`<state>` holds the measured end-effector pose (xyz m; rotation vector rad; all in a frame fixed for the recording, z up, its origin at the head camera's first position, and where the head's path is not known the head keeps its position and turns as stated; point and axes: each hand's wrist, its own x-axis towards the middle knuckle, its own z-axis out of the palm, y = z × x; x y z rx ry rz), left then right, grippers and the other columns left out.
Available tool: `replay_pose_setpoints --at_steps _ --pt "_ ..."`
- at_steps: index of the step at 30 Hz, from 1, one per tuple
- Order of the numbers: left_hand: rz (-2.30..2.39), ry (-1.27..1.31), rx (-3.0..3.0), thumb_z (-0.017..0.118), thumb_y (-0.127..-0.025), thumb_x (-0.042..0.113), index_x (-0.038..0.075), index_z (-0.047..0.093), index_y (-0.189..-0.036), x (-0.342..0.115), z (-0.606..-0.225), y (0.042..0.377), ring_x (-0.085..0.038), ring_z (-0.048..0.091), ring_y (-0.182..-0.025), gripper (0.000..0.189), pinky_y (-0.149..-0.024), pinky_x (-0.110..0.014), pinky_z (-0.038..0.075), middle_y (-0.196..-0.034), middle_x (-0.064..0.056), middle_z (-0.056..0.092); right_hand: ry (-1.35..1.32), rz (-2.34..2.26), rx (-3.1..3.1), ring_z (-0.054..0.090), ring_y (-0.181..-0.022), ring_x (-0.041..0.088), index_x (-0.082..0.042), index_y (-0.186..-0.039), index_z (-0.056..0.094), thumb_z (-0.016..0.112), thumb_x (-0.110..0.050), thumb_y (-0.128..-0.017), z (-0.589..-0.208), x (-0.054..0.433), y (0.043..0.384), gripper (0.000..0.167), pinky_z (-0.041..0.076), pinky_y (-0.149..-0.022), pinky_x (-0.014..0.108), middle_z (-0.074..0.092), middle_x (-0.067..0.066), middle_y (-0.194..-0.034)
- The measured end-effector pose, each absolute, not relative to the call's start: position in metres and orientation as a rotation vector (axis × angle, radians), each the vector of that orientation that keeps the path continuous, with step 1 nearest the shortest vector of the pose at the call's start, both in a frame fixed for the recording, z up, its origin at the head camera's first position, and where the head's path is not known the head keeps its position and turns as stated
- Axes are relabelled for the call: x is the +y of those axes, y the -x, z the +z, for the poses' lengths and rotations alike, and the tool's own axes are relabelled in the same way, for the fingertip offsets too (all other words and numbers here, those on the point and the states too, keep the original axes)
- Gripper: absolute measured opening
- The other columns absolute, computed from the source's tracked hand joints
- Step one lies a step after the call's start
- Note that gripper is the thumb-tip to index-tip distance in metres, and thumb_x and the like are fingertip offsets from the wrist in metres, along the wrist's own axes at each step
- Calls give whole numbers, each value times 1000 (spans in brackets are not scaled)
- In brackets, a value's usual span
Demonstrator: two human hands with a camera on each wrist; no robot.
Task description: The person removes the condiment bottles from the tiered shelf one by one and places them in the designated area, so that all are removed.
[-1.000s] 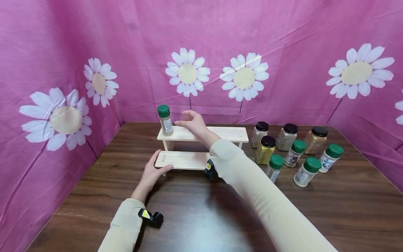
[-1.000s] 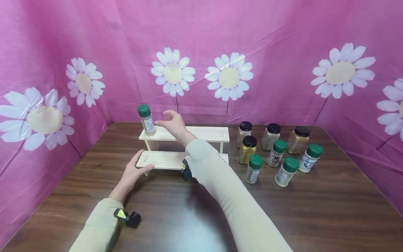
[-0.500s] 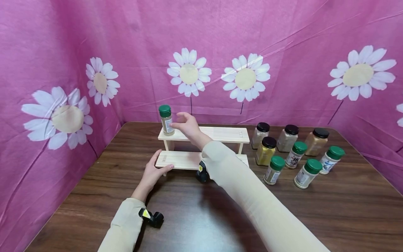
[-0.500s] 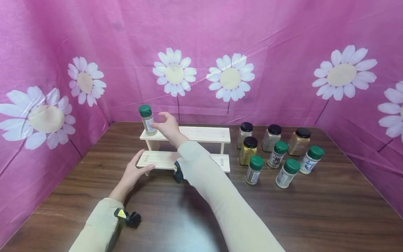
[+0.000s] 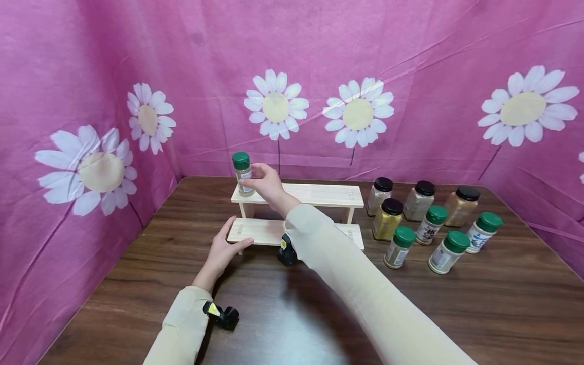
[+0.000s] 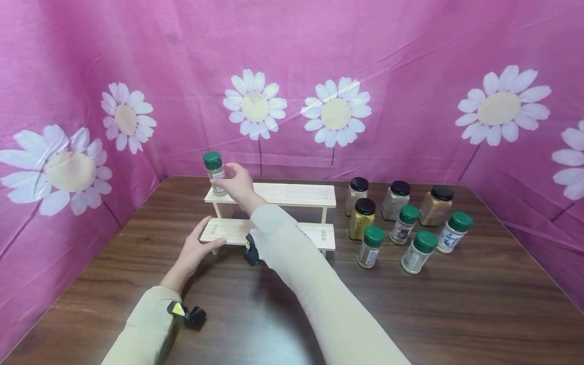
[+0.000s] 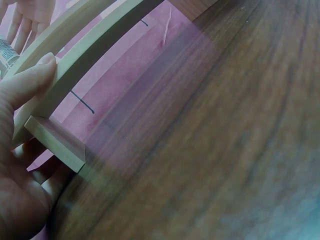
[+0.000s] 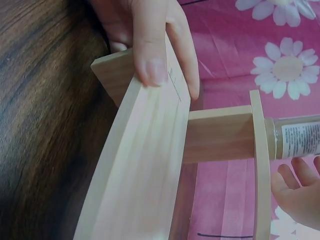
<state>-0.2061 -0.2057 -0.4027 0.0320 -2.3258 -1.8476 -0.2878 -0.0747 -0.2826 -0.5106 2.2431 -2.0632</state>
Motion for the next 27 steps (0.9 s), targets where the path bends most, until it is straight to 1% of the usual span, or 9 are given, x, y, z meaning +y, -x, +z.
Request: replay_pose_setpoints --at_steps 11,21,27 --pt "-1828 -42 -2346 73 -68 12 6 28 -133 -205 -400 206 -24 36 -107 79 -91 -35 27 -126 -17 38 412 -2106 2249 54 -91 19 -3 -108 55 68 -2 -72 -283 -85 289 38 41 -79 29 59 10 -101" --pt "-1809 -45 -2360 73 -68 14 6 29 -133 -206 -401 206 -24 35 -110 79 -92 -35 25 -127 -17 37 358 -2111 2321 55 -88 19 -3 -104 58 68 -1 -71 -283 -89 289 34 41 -79 30 61 11 -95" --pt "-1823 -36 -2345 73 -68 13 6 29 -133 -205 -401 206 -23 35 -109 79 -91 -35 26 -127 -16 37 340 -2136 2298 56 -86 19 -3 -103 59 68 0 -70 -282 -86 285 34 42 -76 29 62 11 -92"
